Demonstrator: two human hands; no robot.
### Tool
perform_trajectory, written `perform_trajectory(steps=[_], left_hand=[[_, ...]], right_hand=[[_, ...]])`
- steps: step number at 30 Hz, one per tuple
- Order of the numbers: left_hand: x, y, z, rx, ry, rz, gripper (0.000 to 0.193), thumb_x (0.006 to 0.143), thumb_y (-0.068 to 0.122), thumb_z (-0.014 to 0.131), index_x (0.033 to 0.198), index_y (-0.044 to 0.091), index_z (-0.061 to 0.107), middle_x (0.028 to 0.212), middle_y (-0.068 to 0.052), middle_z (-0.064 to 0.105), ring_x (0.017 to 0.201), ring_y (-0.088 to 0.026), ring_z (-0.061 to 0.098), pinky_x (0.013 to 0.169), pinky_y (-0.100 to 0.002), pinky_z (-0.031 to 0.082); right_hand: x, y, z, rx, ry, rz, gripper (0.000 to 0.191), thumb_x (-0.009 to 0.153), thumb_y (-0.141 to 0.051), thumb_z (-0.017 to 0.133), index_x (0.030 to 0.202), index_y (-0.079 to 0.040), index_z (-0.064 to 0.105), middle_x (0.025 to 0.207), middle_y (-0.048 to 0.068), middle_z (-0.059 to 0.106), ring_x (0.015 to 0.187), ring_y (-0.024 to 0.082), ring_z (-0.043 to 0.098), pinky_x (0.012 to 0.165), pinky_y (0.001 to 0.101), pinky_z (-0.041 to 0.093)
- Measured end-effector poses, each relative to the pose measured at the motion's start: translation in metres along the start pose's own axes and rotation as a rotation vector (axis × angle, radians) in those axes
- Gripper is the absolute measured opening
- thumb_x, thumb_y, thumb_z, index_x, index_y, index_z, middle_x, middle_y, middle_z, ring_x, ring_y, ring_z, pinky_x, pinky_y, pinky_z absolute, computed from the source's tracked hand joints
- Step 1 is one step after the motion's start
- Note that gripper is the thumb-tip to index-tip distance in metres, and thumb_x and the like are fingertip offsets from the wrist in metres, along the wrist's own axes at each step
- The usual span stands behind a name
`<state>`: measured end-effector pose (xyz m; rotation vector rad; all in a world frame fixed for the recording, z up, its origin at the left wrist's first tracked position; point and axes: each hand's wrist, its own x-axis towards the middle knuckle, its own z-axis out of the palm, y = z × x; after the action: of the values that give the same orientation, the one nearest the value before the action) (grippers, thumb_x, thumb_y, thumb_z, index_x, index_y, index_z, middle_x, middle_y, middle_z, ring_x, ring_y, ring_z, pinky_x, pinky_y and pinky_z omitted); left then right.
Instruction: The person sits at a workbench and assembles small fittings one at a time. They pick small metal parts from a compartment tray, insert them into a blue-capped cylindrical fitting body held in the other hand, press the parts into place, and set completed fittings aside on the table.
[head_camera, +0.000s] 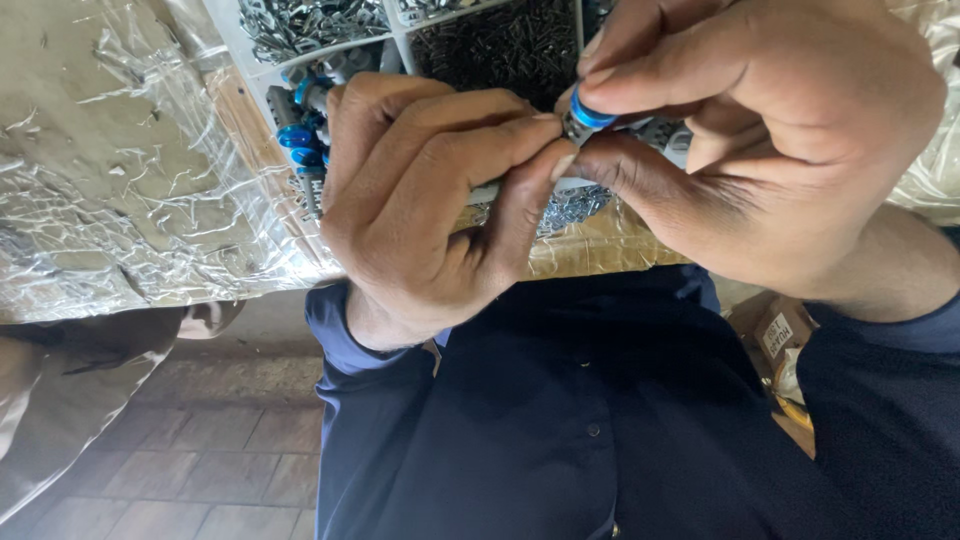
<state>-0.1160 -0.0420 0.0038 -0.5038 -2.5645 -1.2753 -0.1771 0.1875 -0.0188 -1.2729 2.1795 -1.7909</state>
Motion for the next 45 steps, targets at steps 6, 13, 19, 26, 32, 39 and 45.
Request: perform_trajectory(steps=[6,13,19,26,32,39,45], left_hand=[[-0.002,0.002,-0.003,-0.023,-0.048,-0.07,0.015,0.102,0.02,0.083,0.107,0.006,0.077,0.105,-0.005,0.077,0.09,-0.018,0.064,0.078,-0.03,0.05],[0.016,0.003,-0.008,-0.116,-0.03,-0.057,0.024,0.09,0.025,0.086,0.096,0.006,0.074,0.093,-0.006,0.073,0.09,-0.02,0.064,0.073,-0.031,0.05],[0.014,0.003,-0.002,0.448,-0.064,0.073,0.021,0.088,0.02,0.089,0.1,0.008,0.076,0.097,0.0,0.068,0.091,-0.024,0.054,0.077,-0.042,0.038],[-0.007,0.001,-0.005,0.206,-0.013,-0.082,0.018,0.099,0.013,0.088,0.109,0.01,0.073,0.109,-0.001,0.068,0.1,-0.023,0.058,0.088,-0.038,0.043],[-0.017,-0.019,0.009,0.257,0.069,-0.019,0.014,0.103,0.01,0.082,0.113,0.011,0.071,0.115,-0.001,0.069,0.103,-0.017,0.063,0.087,-0.031,0.05],[0.032,0.054,-0.029,0.537,-0.457,0.258,0.017,0.097,0.018,0.086,0.102,0.005,0.075,0.099,-0.007,0.072,0.086,-0.019,0.059,0.08,-0.04,0.042],[0.13,0.118,0.038,0.172,-0.697,0.758,0.018,0.099,0.021,0.077,0.112,0.01,0.075,0.089,-0.004,0.065,0.087,-0.02,0.062,0.08,-0.033,0.045]], right_hand=[[0.003,-0.003,-0.001,-0.072,-0.021,0.012,0.028,0.088,0.006,0.085,0.103,0.015,0.063,0.108,0.03,0.068,0.08,0.02,0.072,0.062,0.0216,0.054],[0.015,-0.002,-0.002,-0.053,-0.015,-0.04,0.023,0.082,0.01,0.081,0.099,0.011,0.065,0.103,0.028,0.068,0.08,0.025,0.072,0.063,0.0291,0.057],[0.001,-0.018,0.002,0.127,0.005,0.271,0.034,0.093,0.021,0.071,0.12,0.017,0.051,0.126,0.031,0.058,0.109,0.034,0.071,0.089,0.0328,0.067],[0.01,-0.011,0.005,0.143,0.024,0.162,0.033,0.09,0.02,0.068,0.118,0.016,0.05,0.121,0.031,0.058,0.106,0.034,0.07,0.089,0.0339,0.067],[-0.028,-0.001,0.006,0.182,0.167,0.066,0.032,0.11,0.012,0.066,0.139,0.007,0.052,0.136,0.021,0.06,0.118,0.024,0.077,0.094,0.0231,0.067],[-0.089,-0.05,-0.034,0.204,0.36,0.131,0.038,0.09,0.006,0.073,0.125,0.002,0.057,0.123,0.021,0.063,0.103,0.026,0.076,0.081,0.0311,0.071],[-0.207,-0.105,0.046,0.662,0.966,0.685,0.038,0.083,0.017,0.079,0.113,-0.001,0.063,0.127,0.019,0.063,0.103,0.026,0.072,0.085,0.0322,0.066]])
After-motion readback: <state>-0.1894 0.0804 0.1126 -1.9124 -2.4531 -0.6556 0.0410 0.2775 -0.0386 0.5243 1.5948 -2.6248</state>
